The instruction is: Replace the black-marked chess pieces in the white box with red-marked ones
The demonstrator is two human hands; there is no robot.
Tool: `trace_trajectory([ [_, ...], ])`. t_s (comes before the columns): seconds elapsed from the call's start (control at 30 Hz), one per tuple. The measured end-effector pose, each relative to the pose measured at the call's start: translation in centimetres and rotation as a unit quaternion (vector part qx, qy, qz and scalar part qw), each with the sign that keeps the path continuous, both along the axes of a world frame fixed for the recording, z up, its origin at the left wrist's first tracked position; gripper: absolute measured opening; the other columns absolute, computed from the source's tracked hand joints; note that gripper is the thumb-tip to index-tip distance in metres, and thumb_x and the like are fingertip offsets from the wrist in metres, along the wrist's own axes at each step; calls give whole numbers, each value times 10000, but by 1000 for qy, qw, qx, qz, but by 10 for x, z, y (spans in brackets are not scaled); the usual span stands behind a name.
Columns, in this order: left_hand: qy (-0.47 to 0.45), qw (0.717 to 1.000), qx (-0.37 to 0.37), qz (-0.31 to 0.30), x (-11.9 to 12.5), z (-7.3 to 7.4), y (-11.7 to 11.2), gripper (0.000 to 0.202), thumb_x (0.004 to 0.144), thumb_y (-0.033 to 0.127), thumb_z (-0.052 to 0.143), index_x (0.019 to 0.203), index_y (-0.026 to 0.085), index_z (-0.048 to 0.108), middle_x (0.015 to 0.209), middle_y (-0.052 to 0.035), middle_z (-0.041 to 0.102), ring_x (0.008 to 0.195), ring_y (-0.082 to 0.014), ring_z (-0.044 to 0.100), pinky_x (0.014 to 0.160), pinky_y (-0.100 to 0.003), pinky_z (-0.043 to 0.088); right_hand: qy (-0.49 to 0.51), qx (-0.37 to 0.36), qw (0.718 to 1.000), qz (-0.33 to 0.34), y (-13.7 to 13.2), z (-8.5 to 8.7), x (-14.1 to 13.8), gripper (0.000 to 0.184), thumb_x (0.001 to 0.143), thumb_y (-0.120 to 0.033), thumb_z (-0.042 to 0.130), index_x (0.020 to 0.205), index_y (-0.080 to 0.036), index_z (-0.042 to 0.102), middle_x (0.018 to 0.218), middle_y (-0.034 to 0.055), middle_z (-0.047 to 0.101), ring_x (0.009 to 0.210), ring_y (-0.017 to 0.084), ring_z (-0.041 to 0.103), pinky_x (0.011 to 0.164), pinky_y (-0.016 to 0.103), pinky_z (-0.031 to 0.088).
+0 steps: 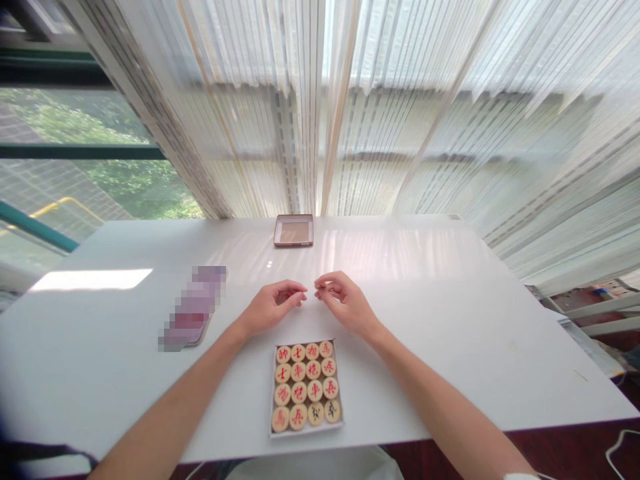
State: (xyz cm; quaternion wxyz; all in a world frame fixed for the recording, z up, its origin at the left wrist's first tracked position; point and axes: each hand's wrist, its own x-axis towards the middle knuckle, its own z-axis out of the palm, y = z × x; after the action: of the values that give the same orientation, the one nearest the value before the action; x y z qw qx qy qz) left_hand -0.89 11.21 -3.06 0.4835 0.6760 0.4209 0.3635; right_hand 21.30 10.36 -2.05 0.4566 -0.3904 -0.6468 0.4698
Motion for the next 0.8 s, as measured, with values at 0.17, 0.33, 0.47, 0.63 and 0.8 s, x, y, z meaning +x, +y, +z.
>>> trace_trajectory([
  [0.17,-7,1000,6,-2,1,-2,0,233,960,356,592,1080,188,701,944,-59,764,857,-194,730,832,-343,591,12,-18,1000,-11,4,-7,-1,234,950,-423,647,1076,-241,569,1029,32,664,923,184,736,917,389,592],
  [0.33,-17,999,26,8,2,-2,-1,266,961,401,602,1098,192,692,941,-55,761,864,-193,724,832,-335,588,7,-30,1000,-4,2,-7,-8,245,953,-450,630,1054,-233,581,993,27,683,883,188,755,876,387,609],
  [0.47,-11,999,41,7,3,-2,0,277,933,432,646,1056,191,702,926,-54,759,862,-201,718,819,-333,578,-14,-28,1000,-2,-5,-1,-14,218,945,-424,645,1021,-219,638,905,25,720,830,193,747,817,367,604],
  [0.63,-7,999,47,3,3,-3,0,260,918,425,667,1010,184,699,902,-52,756,836,-195,711,789,-319,572,-27,-20,999,-4,-10,1,-17,204,944,-407,636,1002,-214,668,865,28,736,791,194,735,786,367,601],
  [0.8,0,999,45,6,2,-2,0,251,942,420,627,1003,192,712,896,-50,759,828,-193,713,797,-324,572,-22,-1,1000,-6,-3,-2,-11,231,970,-419,577,1052,-222,667,980,56,720,847,192,728,855,410,598],
])
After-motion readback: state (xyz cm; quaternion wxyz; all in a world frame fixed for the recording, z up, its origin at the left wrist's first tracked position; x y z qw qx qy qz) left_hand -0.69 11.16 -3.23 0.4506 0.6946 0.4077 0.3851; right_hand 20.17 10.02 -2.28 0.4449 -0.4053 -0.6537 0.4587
